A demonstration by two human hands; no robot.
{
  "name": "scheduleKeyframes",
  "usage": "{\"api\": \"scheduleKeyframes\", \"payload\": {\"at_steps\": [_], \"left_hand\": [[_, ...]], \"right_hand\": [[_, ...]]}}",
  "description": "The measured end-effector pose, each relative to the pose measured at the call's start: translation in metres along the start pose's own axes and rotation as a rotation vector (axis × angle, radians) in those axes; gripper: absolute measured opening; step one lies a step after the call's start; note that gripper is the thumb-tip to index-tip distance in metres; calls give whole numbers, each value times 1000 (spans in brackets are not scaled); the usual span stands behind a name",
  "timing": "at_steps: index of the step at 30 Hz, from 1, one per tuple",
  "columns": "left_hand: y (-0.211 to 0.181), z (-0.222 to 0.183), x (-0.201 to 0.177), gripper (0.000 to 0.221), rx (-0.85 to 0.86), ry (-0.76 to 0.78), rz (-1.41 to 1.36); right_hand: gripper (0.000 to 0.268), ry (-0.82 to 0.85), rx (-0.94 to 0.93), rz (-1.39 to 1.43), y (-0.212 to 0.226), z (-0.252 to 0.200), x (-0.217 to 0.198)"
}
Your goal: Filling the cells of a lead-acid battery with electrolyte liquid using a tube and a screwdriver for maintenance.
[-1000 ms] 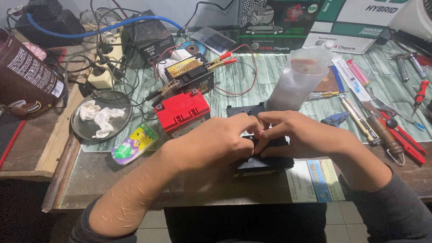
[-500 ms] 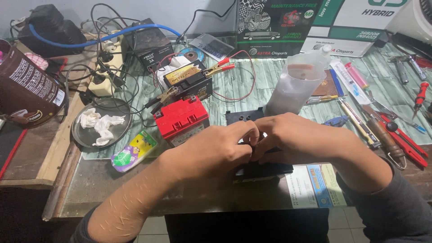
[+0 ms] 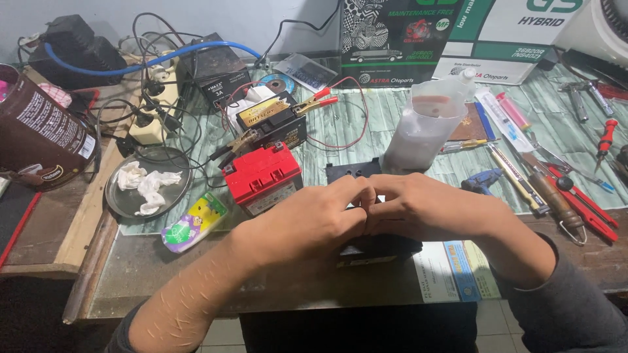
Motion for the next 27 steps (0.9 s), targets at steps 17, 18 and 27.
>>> {"api": "scheduleKeyframes", "payload": {"at_steps": [17,18,27], "left_hand": [[104,-24,37,15,-476,-510,-347],[106,-24,41,15,-483,-509,-349],[118,-35,88,9,-442,-499,-304]], "right_hand": [[12,-86,125,68,-18,-16,17],[12,-84,127,75,-18,-14,13],[13,-415,389,258,-90,-44,-12]]}}
Point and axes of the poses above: each hand's wrist, its own z-axis towards the middle knuckle, its own x-axis out of the palm, y = z × x, the point moved 8 cm from there along z, towards the middle knuckle, and after that the axes turned 7 degrees about -y, right-handed, at the moved point
